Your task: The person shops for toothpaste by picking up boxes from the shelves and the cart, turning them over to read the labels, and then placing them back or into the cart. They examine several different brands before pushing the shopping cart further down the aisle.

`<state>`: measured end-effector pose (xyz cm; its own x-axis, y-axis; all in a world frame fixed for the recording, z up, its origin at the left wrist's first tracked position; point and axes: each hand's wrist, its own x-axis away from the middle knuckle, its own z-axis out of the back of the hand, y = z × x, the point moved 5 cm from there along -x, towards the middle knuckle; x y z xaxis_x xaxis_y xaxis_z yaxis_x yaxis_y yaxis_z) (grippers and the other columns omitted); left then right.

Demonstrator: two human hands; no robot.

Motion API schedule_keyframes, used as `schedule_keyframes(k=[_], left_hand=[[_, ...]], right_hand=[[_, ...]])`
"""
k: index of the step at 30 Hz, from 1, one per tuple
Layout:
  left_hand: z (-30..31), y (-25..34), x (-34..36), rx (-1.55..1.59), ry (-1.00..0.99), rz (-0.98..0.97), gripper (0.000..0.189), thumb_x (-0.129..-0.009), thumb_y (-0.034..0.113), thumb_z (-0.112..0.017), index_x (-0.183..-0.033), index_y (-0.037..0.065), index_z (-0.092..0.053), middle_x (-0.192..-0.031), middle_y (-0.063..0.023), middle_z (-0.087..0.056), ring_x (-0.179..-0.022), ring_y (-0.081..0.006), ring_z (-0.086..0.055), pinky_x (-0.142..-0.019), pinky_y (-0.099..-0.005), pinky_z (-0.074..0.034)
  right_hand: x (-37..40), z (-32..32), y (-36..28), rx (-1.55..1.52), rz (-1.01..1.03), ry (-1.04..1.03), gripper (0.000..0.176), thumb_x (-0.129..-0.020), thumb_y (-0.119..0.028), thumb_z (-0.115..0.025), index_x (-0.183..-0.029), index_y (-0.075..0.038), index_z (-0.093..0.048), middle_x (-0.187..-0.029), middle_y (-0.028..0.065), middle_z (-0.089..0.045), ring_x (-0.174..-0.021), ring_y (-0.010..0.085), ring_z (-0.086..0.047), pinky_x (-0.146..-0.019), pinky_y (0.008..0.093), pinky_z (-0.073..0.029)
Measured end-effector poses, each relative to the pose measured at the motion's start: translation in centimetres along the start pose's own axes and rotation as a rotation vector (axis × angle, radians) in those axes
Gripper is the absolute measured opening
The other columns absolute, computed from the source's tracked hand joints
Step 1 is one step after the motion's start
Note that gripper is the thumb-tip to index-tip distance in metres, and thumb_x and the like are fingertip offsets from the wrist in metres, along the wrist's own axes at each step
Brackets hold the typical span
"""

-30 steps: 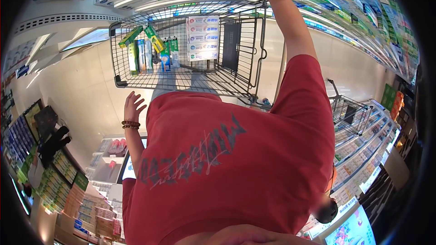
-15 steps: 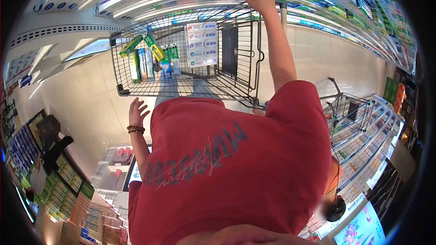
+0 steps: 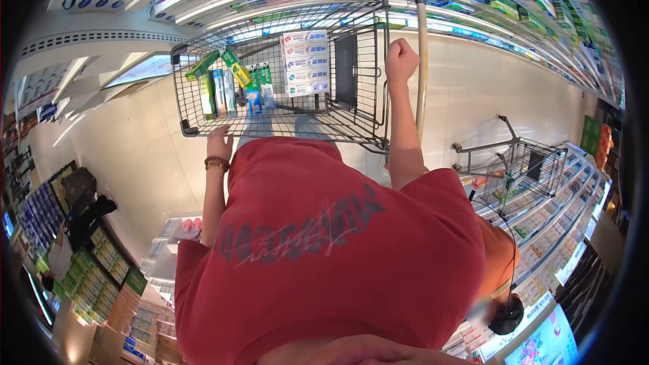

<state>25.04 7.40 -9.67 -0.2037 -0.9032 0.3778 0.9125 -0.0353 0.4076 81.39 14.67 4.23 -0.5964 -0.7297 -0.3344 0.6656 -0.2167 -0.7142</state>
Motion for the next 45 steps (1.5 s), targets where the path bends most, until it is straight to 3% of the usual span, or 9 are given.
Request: schedule_keyframes(k=[2, 6, 15, 18, 21, 28, 34, 39, 45], left_hand=[[0.6, 3.0, 0.4, -0.169, 0.045, -0.192, 0.042, -0.092, 0.037, -0.066, -0.128, 0.016, -0.062, -0.124, -0.0098, -0.065, -0.127, -0.0325, -0.049, -0.108, -0.0535, -0.035], [-5.8, 0.0, -0.1, -0.26, -0.281, -0.069, 0.051, -0.097, 0.056, -0.049, -0.13, 0.02, -0.061, -0.132, -0.0084, -0.06, -0.133, -0.031, -0.045, -0.117, -0.0615, -0.018], [-6.8, -0.6, -0.2, -0.256, -0.156, -0.106, 0.046, -0.096, 0.056, -0.049, -0.12, 0.02, -0.066, -0.124, -0.0094, -0.063, -0.125, -0.0338, -0.05, -0.116, -0.0632, -0.017], [-6.5, -0.2, -0.2, -0.248, -0.111, -0.112, 0.042, -0.095, 0.054, -0.053, -0.114, 0.02, -0.068, -0.124, -0.0092, -0.062, -0.124, -0.0342, -0.05, -0.116, -0.0635, -0.017], [-7.2, -0.6, -0.3, -0.208, -0.092, -0.134, 0.039, -0.094, 0.053, -0.056, -0.111, 0.021, -0.069, -0.125, -0.0084, -0.061, -0.126, -0.0327, -0.049, -0.115, -0.0651, -0.015], [-7.4, -1.3, -1.5, -0.195, -0.184, -0.178, 0.041, -0.094, 0.057, -0.054, -0.113, 0.024, -0.069, -0.133, -0.0064, -0.057, -0.132, -0.0325, -0.043, -0.115, -0.0634, -0.016], [-8.8, -3.1, -3.0, -0.022, -0.311, -0.312, 0.034, -0.092, 0.054, -0.058, -0.112, 0.028, -0.069, -0.133, -0.0053, -0.058, -0.13, -0.0299, -0.044, -0.112, -0.0591, -0.021], [-8.6, -6.2, -4.6, 0.137, -0.208, -0.584, 0.056, -0.082, 0.035, -0.076, -0.13, 0.015, -0.056, -0.129, -0.0099, -0.057, -0.125, -0.0319, -0.046, -0.111, -0.0584, -0.028], [-1.1, -14.9, -3.4, -0.328, 0.067, -0.25, 0.081, -0.081, 0.051, -0.073, -0.148, 0.017, -0.043, -0.146, -0.0127, -0.045, -0.14, -0.0343, -0.034, -0.114, -0.069, -0.016]], right_hand=[[4.0, -2.3, -1.1, 0.142, 0.076, -0.223, 0.019, -0.086, -0.018, -0.052, -0.075, -0.01, -0.067, -0.058, 0.0169, -0.06, -0.052, 0.0354, -0.059, -0.052, 0.0445, -0.046], [13.1, -6.4, -1.0, 0.232, 0.18, -0.653, 0.021, -0.085, -0.022, -0.054, -0.077, -0.009, -0.068, -0.067, 0.0197, -0.065, -0.063, 0.0407, -0.064, -0.061, 0.0508, -0.052], [28.5, -9.4, 4.0, 0.18, 0.017, -1.442, 0.04, -0.093, -0.038, -0.056, -0.101, -0.002, -0.071, -0.097, 0.0214, -0.071, -0.093, 0.0388, -0.066, -0.083, 0.0463, -0.051], [29.2, -9.6, 6.2, -0.026, -0.101, -1.415, 0.041, -0.093, -0.039, -0.056, -0.104, -0.003, -0.072, -0.101, 0.0208, -0.071, -0.096, 0.04, -0.065, -0.085, 0.0456, -0.05], [29.1, -9.2, 6.9, 0.108, 0.355, -1.182, 0.041, -0.093, -0.038, -0.055, -0.104, -0.002, -0.071, -0.104, 0.0206, -0.07, -0.1, 0.0394, -0.064, -0.088, 0.0444, -0.05], [28.9, -8.9, 6.1, 0.18, -0.103, -1.438, 0.042, -0.095, -0.04, -0.051, -0.11, -0.006, -0.069, -0.109, 0.0186, -0.07, -0.103, 0.0366, -0.064, -0.09, 0.0416, -0.05], [28.2, -8.9, 5.6, 0.309, -0.111, -1.338, 0.042, -0.096, -0.042, -0.048, -0.101, -0.008, -0.072, -0.089, 0.013, -0.073, -0.086, 0.029, -0.07, -0.079, 0.0407, -0.052], [28.1, -8.5, 4.7, 0.513, -0.187, -1.23, 0.042, -0.093, -0.046, -0.047, -0.098, -0.015, -0.076, -0.094, 0.0127, -0.073, -0.093, 0.0335, -0.068, -0.085, 0.0454, -0.052], [28.4, -8.9, 0.2, 0.519, -0.082, -0.759, 0.032, -0.088, -0.034, -0.069, -0.103, -0.005, -0.073, -0.091, 0.0204, -0.072, -0.084, 0.0339, -0.07, -0.073, 0.0431, -0.056]])
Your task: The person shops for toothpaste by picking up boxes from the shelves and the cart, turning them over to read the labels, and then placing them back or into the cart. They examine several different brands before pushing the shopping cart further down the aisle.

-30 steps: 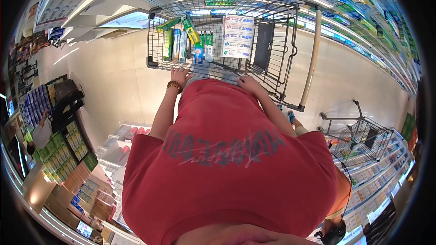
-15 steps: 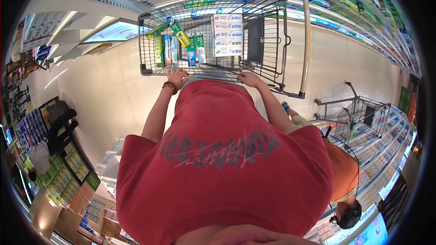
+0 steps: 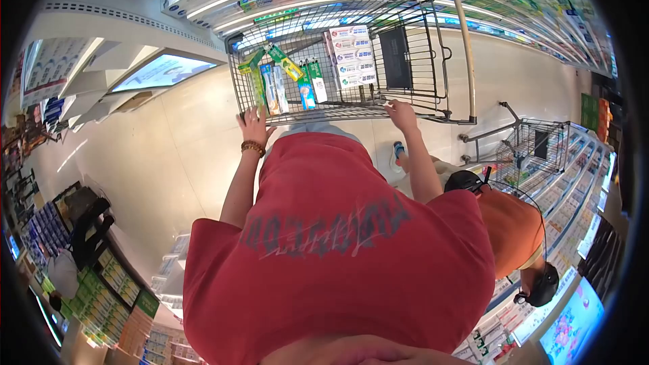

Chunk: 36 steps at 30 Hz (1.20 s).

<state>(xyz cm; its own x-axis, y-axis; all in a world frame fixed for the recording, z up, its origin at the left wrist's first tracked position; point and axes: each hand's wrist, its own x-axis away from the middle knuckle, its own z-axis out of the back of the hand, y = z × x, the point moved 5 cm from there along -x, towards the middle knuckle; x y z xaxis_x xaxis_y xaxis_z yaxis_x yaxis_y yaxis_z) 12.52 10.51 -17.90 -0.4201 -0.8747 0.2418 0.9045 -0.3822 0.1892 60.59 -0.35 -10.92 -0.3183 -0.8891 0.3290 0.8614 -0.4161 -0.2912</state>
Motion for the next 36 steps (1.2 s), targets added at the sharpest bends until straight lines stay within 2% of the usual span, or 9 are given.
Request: schedule_keyframes(k=[3, 6, 9, 10, 14, 21, 26, 31, 36], left_hand=[[-0.8, -4.9, 2.1, -0.039, -0.056, 0.073, 0.078, -0.082, 0.05, -0.073, -0.148, 0.021, -0.043, -0.151, -0.0043, -0.041, -0.143, -0.0341, -0.03, -0.11, -0.0744, -0.018], [-0.3, -6.0, 0.5, -0.07, -0.159, -0.112, 0.068, -0.086, 0.043, -0.07, -0.145, 0.02, -0.046, -0.152, -0.005, -0.04, -0.142, -0.0363, -0.031, -0.112, -0.0663, -0.025], [-2.8, -7.4, 0.9, 0.035, -0.184, -0.23, 0.061, -0.087, 0.041, -0.07, -0.141, 0.02, -0.051, -0.145, -0.0064, -0.048, -0.136, -0.0378, -0.038, -0.11, -0.0579, -0.034], [-2.4, -7.2, 1.2, -0.017, -0.107, -0.269, 0.057, -0.088, 0.042, -0.068, -0.139, 0.02, -0.053, -0.137, -0.006, -0.055, -0.129, -0.0379, -0.044, -0.105, -0.0508, -0.04], [-3.5, -7.2, -0.3, -0.064, -0.159, -0.331, 0.056, -0.09, 0.045, -0.065, -0.139, 0.022, -0.053, -0.132, -0.0053, -0.057, -0.125, -0.0372, -0.046, -0.097, -0.0498, -0.043], [-5.3, -8.6, -1.1, -0.001, -0.32, -0.278, 0.06, -0.09, 0.048, -0.063, -0.145, 0.031, -0.045, -0.139, -0.0051, -0.052, -0.13, -0.042, -0.041, -0.104, -0.0581, -0.038], [-5.2, -7.7, -2.8, 0.186, -0.461, -0.321, 0.059, -0.088, 0.029, -0.067, -0.142, 0.039, -0.047, -0.149, -0.0049, -0.038, -0.129, -0.0465, -0.034, -0.107, -0.0579, -0.037], [-5.3, -7.5, -2.3, 0.102, -0.448, -0.3, 0.061, -0.088, 0.031, -0.068, -0.143, 0.041, -0.044, -0.15, -0.0082, -0.037, -0.129, -0.0486, -0.034, -0.108, -0.0586, -0.035], [-7.0, -8.5, -3.6, 0.09, -0.429, -0.42, 0.066, -0.091, 0.046, -0.064, -0.151, 0.033, -0.037, -0.149, -0.0133, -0.037, -0.133, -0.0466, -0.033, -0.112, -0.0594, -0.026]], right_hand=[[3.4, -1.5, -4.8, 0.147, 0.086, 0.145, 0.041, -0.088, -0.037, -0.07, -0.11, -0.003, -0.068, -0.102, 0.0163, -0.07, -0.103, 0.0347, -0.064, -0.101, 0.0481, -0.045], [5.5, -4.2, -10.1, 0.156, 0.224, 0.299, 0.045, -0.088, -0.04, -0.069, -0.116, -0.005, -0.065, -0.112, 0.0143, -0.066, -0.117, 0.0338, -0.055, -0.113, 0.0543, -0.031], [8.2, -4.8, -12.6, 0.21, 0.189, 0.317, 0.046, -0.088, -0.042, -0.068, -0.117, -0.006, -0.064, -0.116, 0.0136, -0.063, -0.121, 0.0324, -0.051, -0.114, 0.0575, -0.027], [8.3, -4.8, -12.6, 0.203, 0.185, 0.33, 0.044, -0.087, -0.042, -0.069, -0.115, -0.008, -0.065, -0.113, 0.0123, -0.063, -0.12, 0.0316, -0.052, -0.114, 0.0555, -0.028], [6.1, -5.8, -11.4, 0.209, 0.132, 0.222, 0.043, -0.085, -0.045, -0.071, -0.11, -0.01, -0.069, -0.111, 0.0099, -0.065, -0.116, 0.03, -0.054, -0.113, 0.0524, -0.031], [4.4, -5.4, -11.7, 0.136, 0.098, 0.266, 0.039, -0.086, -0.049, -0.068, -0.086, -0.011, -0.075, -0.089, 0.009, -0.071, -0.101, 0.0297, -0.06, -0.097, 0.0475, -0.039], [1.1, -5.3, -9.4, 0.156, -0.064, 0.161, 0.044, -0.089, -0.051, -0.062, -0.075, -0.012, -0.076, -0.072, 0.0098, -0.07, -0.089, 0.0307, -0.063, -0.089, 0.0457, -0.04], [0.7, -6.0, -8.3, 0.098, -0.062, 0.182, 0.035, -0.089, -0.044, -0.061, -0.078, -0.015, -0.077, -0.076, 0.0108, -0.07, -0.084, 0.0304, -0.065, -0.088, 0.0457, -0.04], [0.3, -6.9, -8.4, 0.144, -0.113, 0.237, 0.031, -0.088, -0.041, -0.063, -0.077, -0.016, -0.077, -0.08, 0.0072, -0.072, -0.09, 0.0281, -0.063, -0.092, 0.0454, -0.039]])
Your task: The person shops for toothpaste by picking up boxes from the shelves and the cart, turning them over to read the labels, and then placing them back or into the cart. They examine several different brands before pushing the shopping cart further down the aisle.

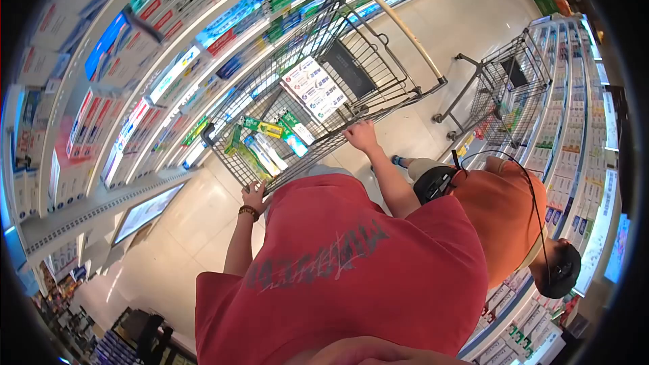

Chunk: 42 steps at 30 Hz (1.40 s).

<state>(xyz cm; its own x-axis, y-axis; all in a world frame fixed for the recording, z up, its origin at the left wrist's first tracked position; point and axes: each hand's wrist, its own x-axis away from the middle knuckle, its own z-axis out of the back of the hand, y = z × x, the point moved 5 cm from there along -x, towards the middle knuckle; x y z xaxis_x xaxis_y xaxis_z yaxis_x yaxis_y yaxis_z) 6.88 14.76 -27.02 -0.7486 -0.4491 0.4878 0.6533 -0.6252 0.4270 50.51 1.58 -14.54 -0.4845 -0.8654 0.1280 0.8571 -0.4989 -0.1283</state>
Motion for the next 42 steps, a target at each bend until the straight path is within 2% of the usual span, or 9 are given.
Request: schedule_keyframes(k=[8, 11, 16, 20, 23, 27, 30, 34, 42], left_hand=[[-1.5, -2.0, -5.0, 0.173, -0.106, 0.032, 0.057, -0.097, 0.051, -0.052, -0.148, 0.028, -0.043, -0.15, -0.0127, -0.037, -0.133, -0.0486, -0.03, -0.114, -0.06, -0.023], [-4.0, -1.2, -11.2, 0.018, -0.094, -0.19, 0.059, -0.098, 0.048, -0.05, -0.151, 0.023, -0.039, -0.152, -0.0131, -0.035, -0.136, -0.0478, -0.028, -0.114, -0.0615, -0.018], [-2.4, 1.9, -14.4, 0.25, -0.192, -0.072, 0.069, -0.099, 0.046, -0.049, -0.155, 0.013, -0.026, -0.158, -0.0143, -0.027, -0.14, -0.0485, -0.023, -0.112, -0.0645, -0.017], [5.3, 10.5, -15.5, -0.008, -0.203, 0.022, 0.07, -0.096, 0.049, -0.054, -0.155, 0.017, -0.031, -0.16, -0.011, -0.023, -0.136, -0.0466, -0.029, -0.105, -0.0573, -0.039], [6.9, 10.0, -14.8, -0.098, -0.031, -0.054, 0.076, -0.092, 0.047, -0.062, -0.155, 0.017, -0.031, -0.161, -0.0116, -0.021, -0.133, -0.0438, -0.035, -0.104, -0.0551, -0.04], [11.6, 11.1, -19.1, -0.145, 0.339, -0.151, 0.097, -0.083, 0.045, -0.074, -0.157, 0.01, -0.022, -0.163, -0.0171, -0.015, -0.134, -0.0407, -0.038, -0.099, -0.0542, -0.045], [12.2, 8.9, -19.5, -0.234, 0.203, 0.012, 0.098, -0.087, 0.047, -0.07, -0.157, 0.005, -0.016, -0.164, -0.0187, -0.014, -0.137, -0.0411, -0.036, -0.099, -0.0533, -0.046], [11.1, 10.4, -27.7, -0.124, 0.315, -0.26, 0.092, -0.094, 0.045, -0.062, -0.157, 0.001, -0.01, -0.154, -0.0272, -0.03, -0.131, -0.0446, -0.042, -0.1, -0.052, -0.046], [10.1, 18.7, -35.0, 0.204, -0.073, 0.204, 0.103, -0.094, 0.031, -0.065, -0.155, 0.002, 0.012, -0.119, -0.0343, -0.058, -0.106, -0.0464, -0.061, -0.094, -0.0508, -0.05]], right_hand=[[-3.5, -2.0, 0.6, 0.085, -0.142, -0.201, 0.029, -0.087, -0.04, -0.063, -0.084, -0.015, -0.078, -0.088, 0.0078, -0.073, -0.101, 0.0294, -0.06, -0.103, 0.0496, -0.035], [-5.5, -1.8, 3.1, 0.196, -0.117, 0.106, 0.027, -0.084, -0.036, -0.068, -0.096, -0.013, -0.075, -0.109, 0.0073, -0.07, -0.111, 0.0296, -0.055, -0.11, 0.0562, -0.029], [-2.5, 1.5, -2.2, 0.139, -0.672, 0.331, 0.104, -0.08, -0.035, -0.076, -0.157, -0.004, -0.014, -0.159, 0.0285, -0.016, -0.143, 0.0503, -0.025, -0.117, 0.0598, -0.02], [-5.0, -7.0, 4.7, -0.658, -1.012, 0.638, 0.118, -0.081, -0.025, -0.075, -0.152, 0.006, 0.014, -0.154, 0.0394, -0.019, -0.138, 0.0521, -0.034, -0.114, 0.0433, -0.036], [-7.3, -12.2, 5.2, -1.136, -1.41, 0.283, 0.11, -0.086, -0.021, -0.067, -0.151, 0.004, 0.019, -0.137, 0.0401, -0.045, -0.125, 0.0483, -0.052, -0.108, 0.0464, -0.043], [-8.7, -3.0, 7.8, -0.956, -1.374, 0.255, 0.081, -0.092, -0.017, -0.055, -0.149, 0.004, -0.001, -0.111, 0.0346, -0.064, -0.096, 0.0455, -0.068, -0.083, 0.0485, -0.056], [-9.5, -14.4, 13.6, -0.725, -1.213, 0.246, 0.049, -0.095, -0.014, -0.051, -0.132, 0.001, -0.022, -0.103, 0.0327, -0.065, -0.079, 0.0437, -0.071, -0.062, 0.0515, -0.06], [-11.8, -9.8, 17.7, -1.1, -1.281, 0.191, 0.053, -0.098, -0.011, -0.049, -0.136, -0.004, -0.013, -0.114, 0.0322, -0.055, -0.081, 0.0423, -0.069, -0.047, 0.0499, -0.062], [-14.1, -14.1, 27.7, -1.075, -1.032, 0.268, 0.05, -0.097, -0.02, -0.055, -0.133, -0.009, -0.022, -0.11, 0.0278, -0.06, -0.08, 0.0377, -0.07, -0.058, 0.0446, -0.063]])
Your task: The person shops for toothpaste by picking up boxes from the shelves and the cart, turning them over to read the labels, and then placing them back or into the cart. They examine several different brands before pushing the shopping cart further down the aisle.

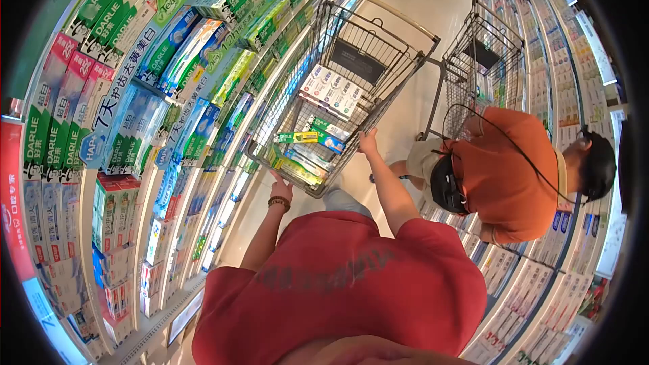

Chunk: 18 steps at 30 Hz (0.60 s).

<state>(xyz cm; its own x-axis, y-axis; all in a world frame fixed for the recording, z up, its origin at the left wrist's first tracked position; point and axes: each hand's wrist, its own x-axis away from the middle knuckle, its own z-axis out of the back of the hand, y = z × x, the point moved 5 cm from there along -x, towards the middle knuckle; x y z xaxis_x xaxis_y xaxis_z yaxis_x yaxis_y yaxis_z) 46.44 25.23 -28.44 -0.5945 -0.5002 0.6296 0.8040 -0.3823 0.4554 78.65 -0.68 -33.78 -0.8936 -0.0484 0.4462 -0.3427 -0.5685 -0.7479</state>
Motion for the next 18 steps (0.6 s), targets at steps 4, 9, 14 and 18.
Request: schedule_keyframes(k=[4, 9, 14, 18], left_hand=[[2.9, 9.4, -1.9, -0.174, -0.015, 0.041, 0.104, -0.094, 0.039, -0.063, -0.156, 0.004, 0.013, -0.126, -0.0329, -0.057, -0.115, -0.0439, -0.058, -0.097, -0.0506, -0.049], [1.9, 14.7, -5.4, -0.252, 0.015, -0.054, 0.099, -0.095, 0.038, -0.061, -0.157, 0.006, 0.009, -0.153, -0.0185, -0.04, -0.139, -0.0412, -0.038, -0.104, -0.0525, -0.044], [2.6, 19.5, -10.4, -0.317, 0.009, -0.126, 0.089, -0.094, 0.032, -0.062, -0.158, 0.01, -0.006, -0.16, -0.0118, -0.03, -0.141, -0.0388, -0.036, -0.104, -0.0536, -0.043], [3.7, 24.6, -15.1, -0.438, 0.104, -0.232, 0.076, -0.092, 0.028, -0.061, -0.155, 0.007, -0.024, -0.163, -0.0105, -0.022, -0.14, -0.0381, -0.036, -0.101, -0.0543, -0.046]], right_hand=[[-1.6, 3.3, -5.4, 0.217, -0.03, 0.126, 0.061, -0.091, -0.02, -0.06, -0.137, -0.006, -0.024, -0.1, 0.0304, -0.067, -0.075, 0.0426, -0.071, -0.057, 0.0456, -0.059], [-3.7, 4.6, -8.2, 0.249, -0.177, 0.116, 0.045, -0.092, -0.027, -0.056, -0.128, -0.005, -0.04, -0.1, 0.0312, -0.068, -0.098, 0.0465, -0.067, -0.088, 0.0532, -0.051], [-10.5, 7.2, -10.0, 0.33, -0.165, 0.194, 0.054, -0.092, -0.036, -0.057, -0.133, -0.004, -0.042, -0.106, 0.0304, -0.067, -0.101, 0.0465, -0.065, -0.09, 0.0525, -0.05], [-13.9, 8.8, -12.0, 0.178, -0.18, 0.172, 0.08, -0.09, -0.03, -0.064, -0.151, -0.005, -0.019, -0.103, 0.0283, -0.068, -0.083, 0.0408, -0.071, -0.062, 0.0461, -0.061]])
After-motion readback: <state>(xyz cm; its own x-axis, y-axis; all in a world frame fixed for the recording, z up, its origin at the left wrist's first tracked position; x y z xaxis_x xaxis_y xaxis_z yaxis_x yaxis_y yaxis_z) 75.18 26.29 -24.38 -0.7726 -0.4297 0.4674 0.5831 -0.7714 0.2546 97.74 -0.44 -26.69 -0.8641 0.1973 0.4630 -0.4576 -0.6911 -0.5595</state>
